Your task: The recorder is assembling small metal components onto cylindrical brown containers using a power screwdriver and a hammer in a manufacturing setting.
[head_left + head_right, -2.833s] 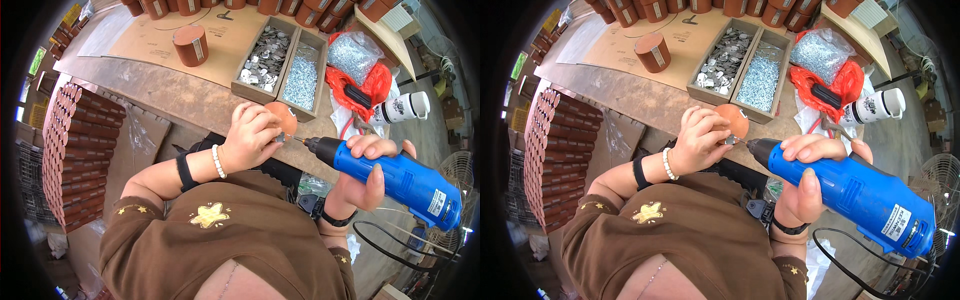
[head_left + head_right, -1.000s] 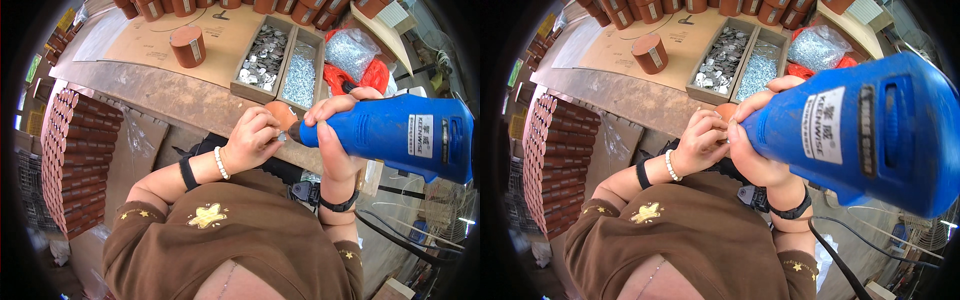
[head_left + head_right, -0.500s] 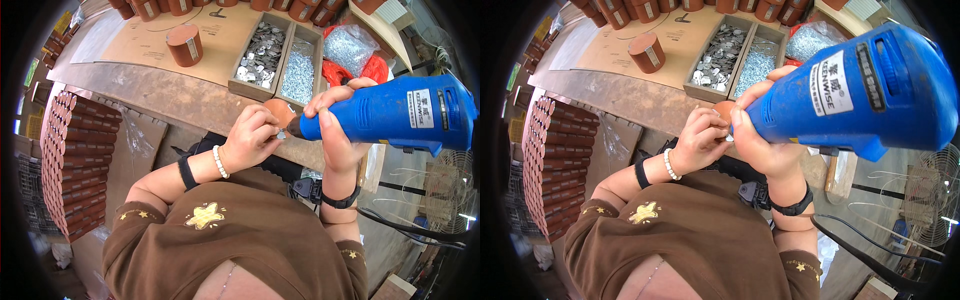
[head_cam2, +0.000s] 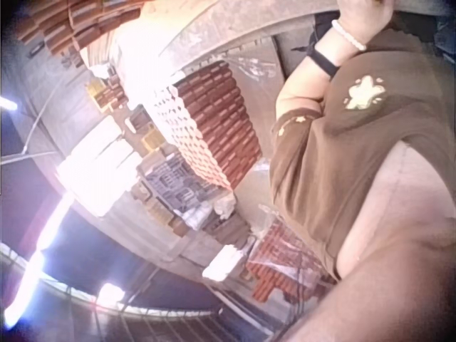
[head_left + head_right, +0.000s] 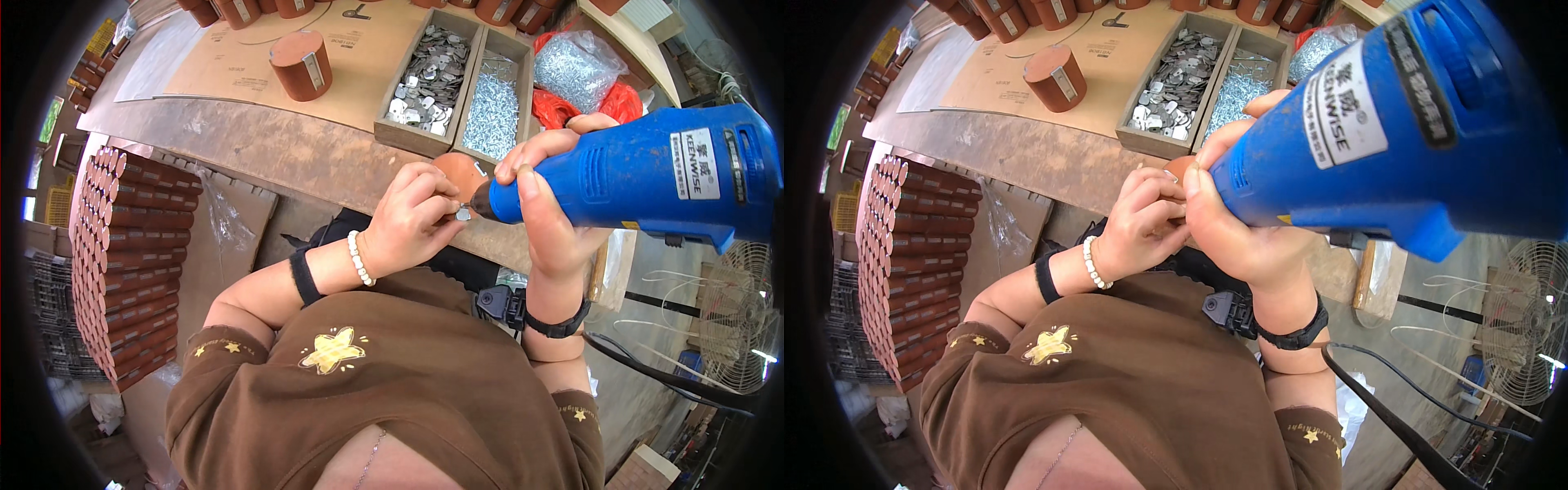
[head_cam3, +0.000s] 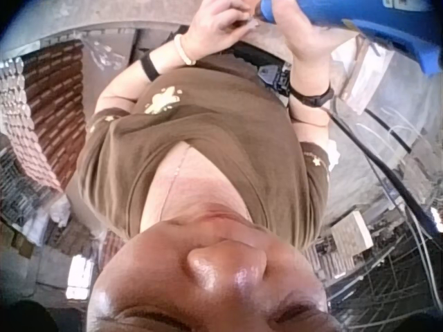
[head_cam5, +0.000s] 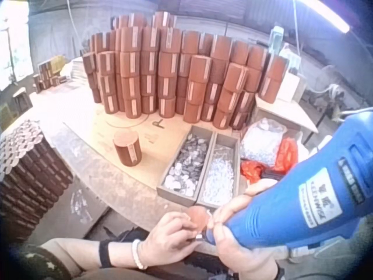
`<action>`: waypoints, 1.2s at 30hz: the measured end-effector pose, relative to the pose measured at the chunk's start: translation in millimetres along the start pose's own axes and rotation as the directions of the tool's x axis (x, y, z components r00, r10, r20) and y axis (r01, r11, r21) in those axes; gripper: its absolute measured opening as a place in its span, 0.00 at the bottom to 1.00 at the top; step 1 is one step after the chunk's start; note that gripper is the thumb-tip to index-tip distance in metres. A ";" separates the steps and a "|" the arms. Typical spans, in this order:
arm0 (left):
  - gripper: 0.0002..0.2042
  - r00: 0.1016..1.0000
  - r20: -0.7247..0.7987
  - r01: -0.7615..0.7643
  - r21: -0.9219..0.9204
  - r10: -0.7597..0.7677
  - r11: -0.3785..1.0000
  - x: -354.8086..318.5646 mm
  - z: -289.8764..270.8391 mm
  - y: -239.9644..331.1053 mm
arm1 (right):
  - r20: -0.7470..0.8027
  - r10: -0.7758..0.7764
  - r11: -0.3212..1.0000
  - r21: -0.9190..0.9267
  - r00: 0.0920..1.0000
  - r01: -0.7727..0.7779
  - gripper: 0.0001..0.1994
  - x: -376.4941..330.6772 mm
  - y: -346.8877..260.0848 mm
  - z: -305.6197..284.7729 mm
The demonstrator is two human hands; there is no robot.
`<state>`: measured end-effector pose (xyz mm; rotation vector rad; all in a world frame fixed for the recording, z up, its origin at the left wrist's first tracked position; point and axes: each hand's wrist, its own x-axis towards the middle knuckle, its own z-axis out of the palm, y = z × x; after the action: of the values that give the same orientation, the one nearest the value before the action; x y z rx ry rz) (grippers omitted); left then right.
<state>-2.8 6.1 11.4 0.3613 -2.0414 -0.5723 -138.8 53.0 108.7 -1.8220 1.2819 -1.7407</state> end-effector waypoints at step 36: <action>0.19 0.977 0.200 0.086 -0.081 -0.069 0.993 8.0 -17.9 1.1 | -0.058 0.010 0.924 0.383 0.998 0.013 0.30 3.1 -6.1 -8.0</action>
<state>8.7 -1.1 25.7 0.3438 -2.1893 -0.7707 -144.2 56.7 116.8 -1.5568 0.8760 -1.8984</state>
